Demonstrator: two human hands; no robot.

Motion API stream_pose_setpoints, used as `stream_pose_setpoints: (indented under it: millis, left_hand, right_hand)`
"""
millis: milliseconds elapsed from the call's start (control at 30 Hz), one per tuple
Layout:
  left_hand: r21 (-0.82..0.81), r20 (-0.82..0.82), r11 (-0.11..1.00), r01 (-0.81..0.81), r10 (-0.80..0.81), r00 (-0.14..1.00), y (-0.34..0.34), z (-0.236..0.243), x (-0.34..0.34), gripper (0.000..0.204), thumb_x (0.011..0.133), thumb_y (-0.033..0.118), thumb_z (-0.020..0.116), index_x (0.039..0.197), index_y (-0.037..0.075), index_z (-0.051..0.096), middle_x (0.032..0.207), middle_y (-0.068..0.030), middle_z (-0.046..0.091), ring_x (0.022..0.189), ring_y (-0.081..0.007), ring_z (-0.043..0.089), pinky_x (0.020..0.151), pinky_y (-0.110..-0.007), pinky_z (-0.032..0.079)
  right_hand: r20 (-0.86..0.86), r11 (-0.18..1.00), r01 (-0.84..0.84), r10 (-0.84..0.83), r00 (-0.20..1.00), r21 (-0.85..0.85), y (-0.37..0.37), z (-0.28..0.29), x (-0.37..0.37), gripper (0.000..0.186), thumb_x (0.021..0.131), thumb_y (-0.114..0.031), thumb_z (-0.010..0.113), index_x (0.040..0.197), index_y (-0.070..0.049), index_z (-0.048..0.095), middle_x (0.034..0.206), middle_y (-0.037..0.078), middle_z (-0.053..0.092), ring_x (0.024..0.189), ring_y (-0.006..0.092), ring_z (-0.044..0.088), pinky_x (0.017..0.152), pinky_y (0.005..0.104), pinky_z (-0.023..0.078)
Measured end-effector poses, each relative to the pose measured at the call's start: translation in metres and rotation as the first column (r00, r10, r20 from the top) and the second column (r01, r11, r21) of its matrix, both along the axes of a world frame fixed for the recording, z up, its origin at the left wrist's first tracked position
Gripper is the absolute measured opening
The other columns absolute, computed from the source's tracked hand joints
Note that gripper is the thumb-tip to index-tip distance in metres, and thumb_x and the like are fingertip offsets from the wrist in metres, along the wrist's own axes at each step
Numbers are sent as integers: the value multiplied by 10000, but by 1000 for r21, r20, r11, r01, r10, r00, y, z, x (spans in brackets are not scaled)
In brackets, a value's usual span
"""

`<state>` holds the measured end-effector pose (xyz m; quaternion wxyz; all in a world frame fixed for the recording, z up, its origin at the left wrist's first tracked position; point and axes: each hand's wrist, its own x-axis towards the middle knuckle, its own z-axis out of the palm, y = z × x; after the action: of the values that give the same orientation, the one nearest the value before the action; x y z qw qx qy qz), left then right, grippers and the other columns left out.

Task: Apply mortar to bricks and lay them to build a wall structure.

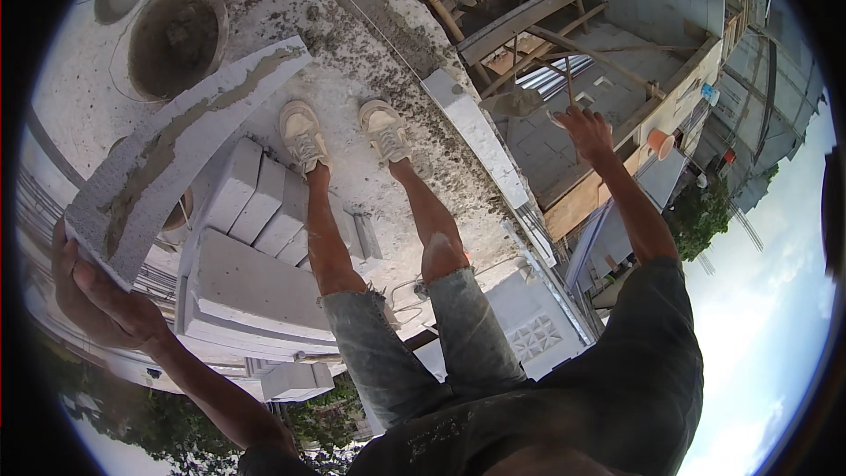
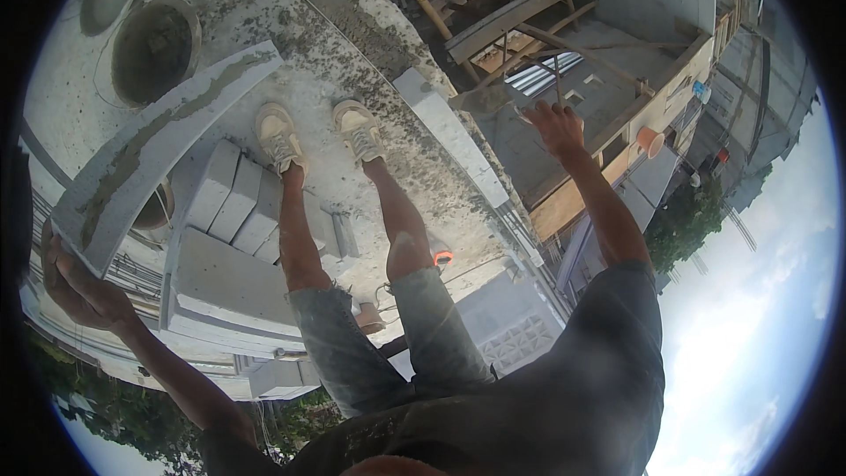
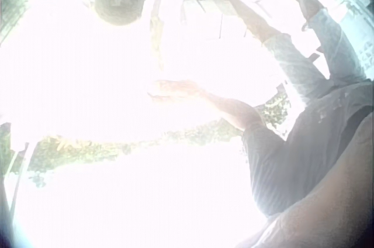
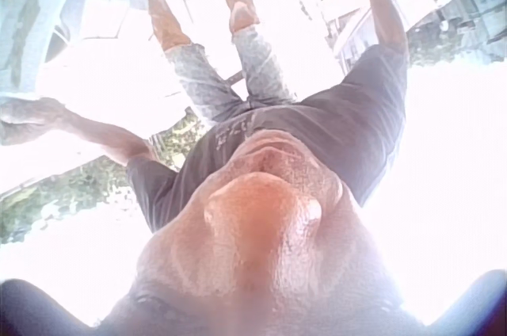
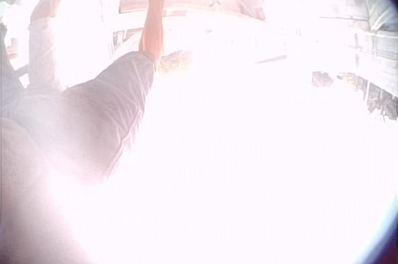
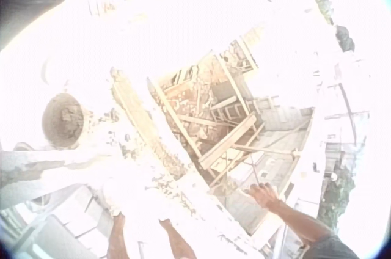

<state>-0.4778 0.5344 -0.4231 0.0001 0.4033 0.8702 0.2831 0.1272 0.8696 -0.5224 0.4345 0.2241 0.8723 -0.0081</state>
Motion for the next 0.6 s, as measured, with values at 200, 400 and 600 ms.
stream_pose_setpoints:
  millis: [200, 400, 600]
  left_hand:
    - [-36, -1, 998, 42, -42, 999, -1, 2, -6, 456, 1022, 347, 349, 1117, -47, 558, 1176, -195, 619, 1042, -294, 626, 850, -400, 542]
    - [-90, -6, 991, 99, -100, 995, 6, 10, 3, 476, 1026, 378, 341, 1111, -35, 562, 1155, -222, 618, 1033, -317, 634, 813, -402, 561]
    - [120, 98, 986, 119, -131, 986, -8, 0, 0, 350, 1033, 366, 375, 1132, 62, 517, 1151, -214, 617, 1053, -305, 622, 835, -396, 548]
  right_hand:
    - [-24, 857, 473, -487, 873, -206, 2, -28, -67, 458, 825, -322, 605, 1241, -143, 540, 1016, 131, 655, 946, 334, 657, 807, 465, 527]
    - [404, 648, 702, -580, 707, -297, 34, -125, -159, 473, 891, -465, 539, 1037, -21, 615, 685, 119, 633, 679, 257, 675, 631, 398, 542]
    - [679, 527, 850, -622, 390, -5, 57, -44, -130, 409, 891, -436, 552, 849, -35, 622, 626, 103, 587, 483, 192, 569, 457, 362, 471]
